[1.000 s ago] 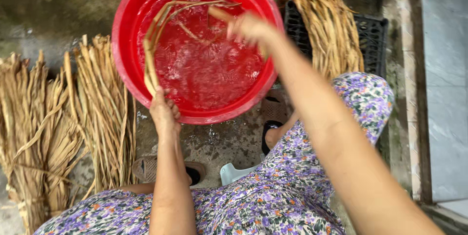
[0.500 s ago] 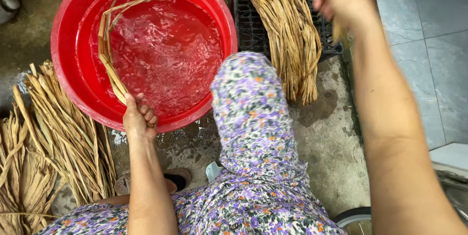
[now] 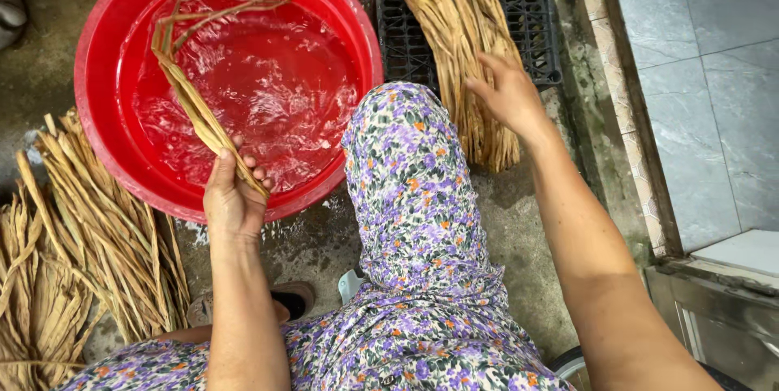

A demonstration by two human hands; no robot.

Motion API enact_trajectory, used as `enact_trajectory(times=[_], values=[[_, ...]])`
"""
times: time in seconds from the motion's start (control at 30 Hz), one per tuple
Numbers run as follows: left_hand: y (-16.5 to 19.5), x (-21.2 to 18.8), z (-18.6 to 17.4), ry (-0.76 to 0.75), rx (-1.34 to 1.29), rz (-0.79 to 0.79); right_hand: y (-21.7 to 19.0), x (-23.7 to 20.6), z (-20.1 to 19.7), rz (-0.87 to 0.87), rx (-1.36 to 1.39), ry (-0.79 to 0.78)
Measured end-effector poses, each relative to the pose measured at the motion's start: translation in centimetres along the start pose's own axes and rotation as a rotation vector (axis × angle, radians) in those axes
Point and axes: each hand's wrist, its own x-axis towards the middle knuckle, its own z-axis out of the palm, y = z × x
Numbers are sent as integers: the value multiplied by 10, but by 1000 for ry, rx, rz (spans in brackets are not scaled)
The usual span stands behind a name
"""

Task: The person sits on a low stool and washes bundles of dried tobacco leaves in a red basin of water. They dip each bundle into the water, rub and squeeze the leaves, then place the washed bundle on the wet concrete ground beside the basin.

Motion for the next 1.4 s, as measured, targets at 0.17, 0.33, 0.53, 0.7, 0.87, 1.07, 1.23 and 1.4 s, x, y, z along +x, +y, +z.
enact_trajectory(times=[0.17, 0.33, 0.53, 0.7, 0.87, 1.07, 1.23, 1.4], values=[[-1, -16, 34, -101, 59, 23, -139, 42, -2, -304, 330, -224], [-3, -26, 47, -206, 126, 121, -279, 50, 56, -308, 41, -803], [-8, -25, 59, -249, 306, 177, -295, 44, 104, -250, 84, -634], [-2, -31, 62, -255, 416, 91, -246, 97, 58, -249, 677, -430], [8, -23, 44, -30, 305, 76, -48, 151, -65, -15, 750, -162], [0, -7, 12, -20, 170, 88, 206, 76, -157, 498, 634, 759], [-16, -2, 3, 40, 256, 26, 289, 24, -223, 372, 692, 1228], [-17, 4, -10, 90, 285, -2, 279, 29, -68, 465, 807, 670]])
